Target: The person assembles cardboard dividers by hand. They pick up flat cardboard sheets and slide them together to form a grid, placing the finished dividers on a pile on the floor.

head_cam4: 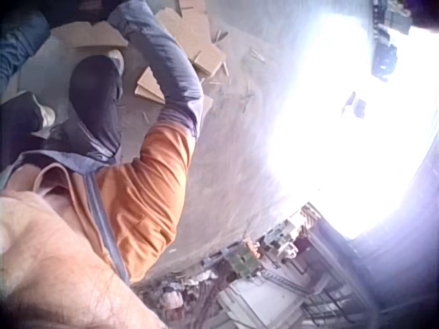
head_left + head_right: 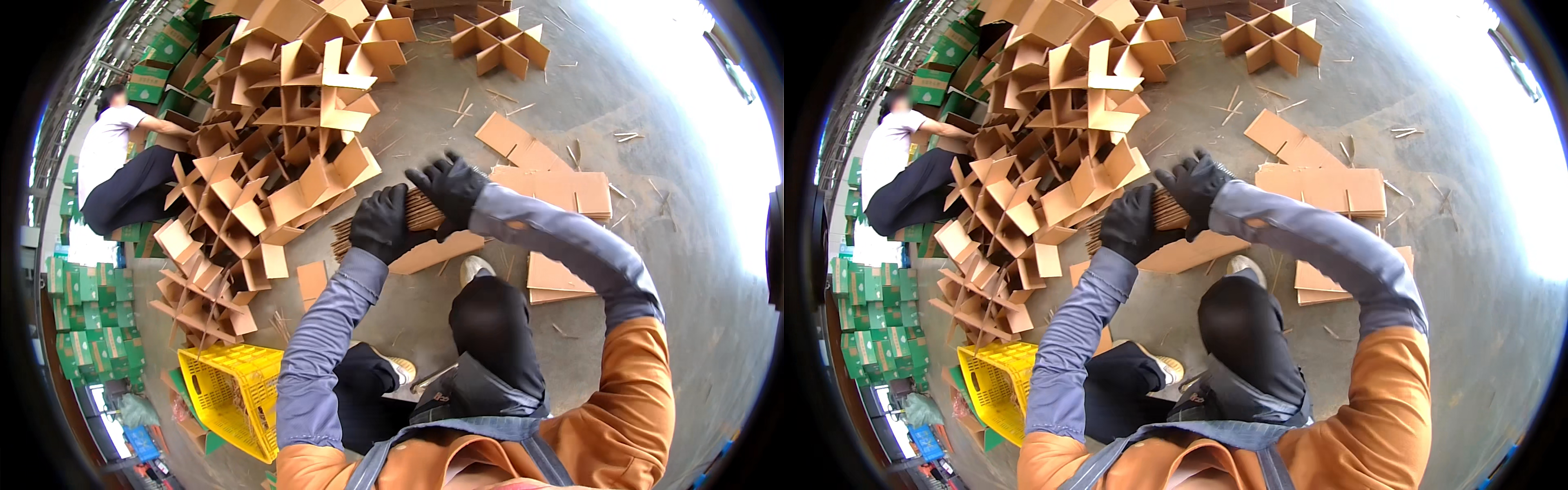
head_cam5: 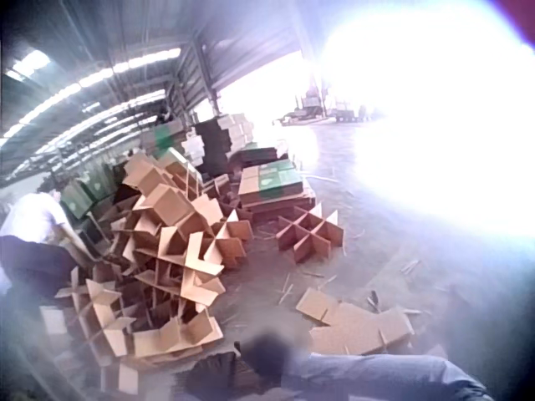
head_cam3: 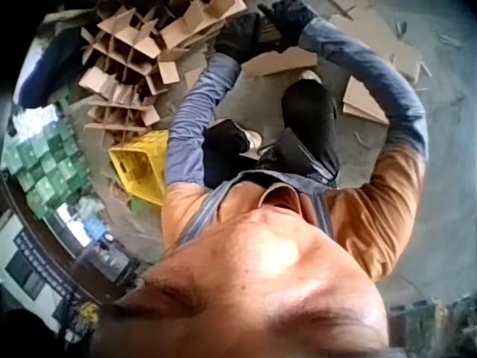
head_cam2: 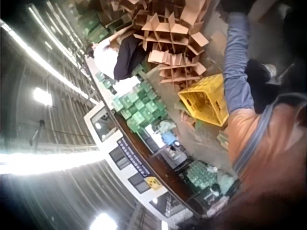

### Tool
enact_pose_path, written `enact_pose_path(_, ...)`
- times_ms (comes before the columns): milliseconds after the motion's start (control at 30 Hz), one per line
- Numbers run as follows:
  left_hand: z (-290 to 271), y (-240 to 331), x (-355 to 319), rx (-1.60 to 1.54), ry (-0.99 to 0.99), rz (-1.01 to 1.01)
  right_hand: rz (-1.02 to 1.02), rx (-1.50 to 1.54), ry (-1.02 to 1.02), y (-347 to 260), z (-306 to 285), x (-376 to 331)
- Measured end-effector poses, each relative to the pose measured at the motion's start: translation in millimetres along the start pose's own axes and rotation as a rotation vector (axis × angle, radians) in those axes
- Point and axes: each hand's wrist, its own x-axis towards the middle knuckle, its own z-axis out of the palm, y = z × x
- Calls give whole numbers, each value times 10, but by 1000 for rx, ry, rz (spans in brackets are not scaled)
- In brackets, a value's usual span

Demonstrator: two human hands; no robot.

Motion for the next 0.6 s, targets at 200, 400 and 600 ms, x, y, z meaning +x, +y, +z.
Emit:
enact_pose_path(200, -280, -448, -309, 36, -256, -64, -2, 136, 56, -154, 136, -38)
enact_pose_path(400, -140, -450, -336, 1, -119, -272, 350, 45, -25, -476, 173, 89)
enact_pose_path(600, -106, -486, -648, -106, -105, -392, 206, -49, 23, -604, 136, 132)
